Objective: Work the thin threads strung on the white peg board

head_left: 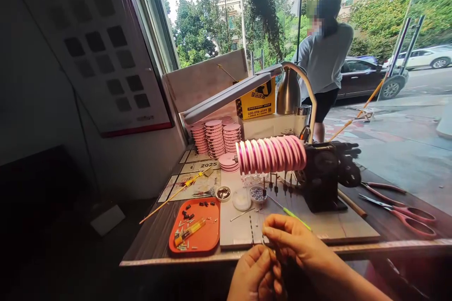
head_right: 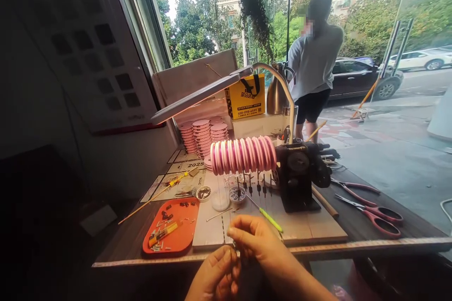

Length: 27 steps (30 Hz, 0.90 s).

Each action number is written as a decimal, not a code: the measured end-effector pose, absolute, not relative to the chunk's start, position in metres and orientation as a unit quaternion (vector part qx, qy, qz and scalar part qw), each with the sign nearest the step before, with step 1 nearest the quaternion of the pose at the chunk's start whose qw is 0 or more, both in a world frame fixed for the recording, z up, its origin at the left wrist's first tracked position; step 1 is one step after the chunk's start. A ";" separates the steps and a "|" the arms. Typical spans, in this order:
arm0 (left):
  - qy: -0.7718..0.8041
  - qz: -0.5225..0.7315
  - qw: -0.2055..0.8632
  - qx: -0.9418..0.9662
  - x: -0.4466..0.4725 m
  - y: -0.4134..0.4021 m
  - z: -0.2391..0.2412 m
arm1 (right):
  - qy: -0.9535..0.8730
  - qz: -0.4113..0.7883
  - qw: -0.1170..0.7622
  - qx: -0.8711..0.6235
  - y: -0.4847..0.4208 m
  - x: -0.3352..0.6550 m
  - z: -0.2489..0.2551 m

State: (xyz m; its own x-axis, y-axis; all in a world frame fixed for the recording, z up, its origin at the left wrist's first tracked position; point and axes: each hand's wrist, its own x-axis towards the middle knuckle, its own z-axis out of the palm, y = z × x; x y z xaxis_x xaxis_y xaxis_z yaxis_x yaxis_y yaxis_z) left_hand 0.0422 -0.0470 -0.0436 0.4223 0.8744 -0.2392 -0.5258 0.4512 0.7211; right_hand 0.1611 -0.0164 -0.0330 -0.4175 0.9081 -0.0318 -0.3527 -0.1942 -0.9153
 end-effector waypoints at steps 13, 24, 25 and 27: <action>0.332 0.460 0.780 0.263 0.044 -0.047 -0.044 | -0.355 0.790 0.427 -0.259 -0.032 0.157 -0.036; 0.566 0.473 0.336 0.586 0.056 -0.045 -0.048 | -0.601 0.266 0.486 -0.576 0.025 0.176 -0.002; 0.592 0.461 0.296 0.591 0.057 -0.046 -0.044 | -0.602 0.258 0.481 -0.583 0.027 0.172 -0.001; 0.612 0.466 0.251 0.588 0.058 -0.044 -0.036 | -0.602 0.256 0.483 -0.582 0.027 0.169 0.000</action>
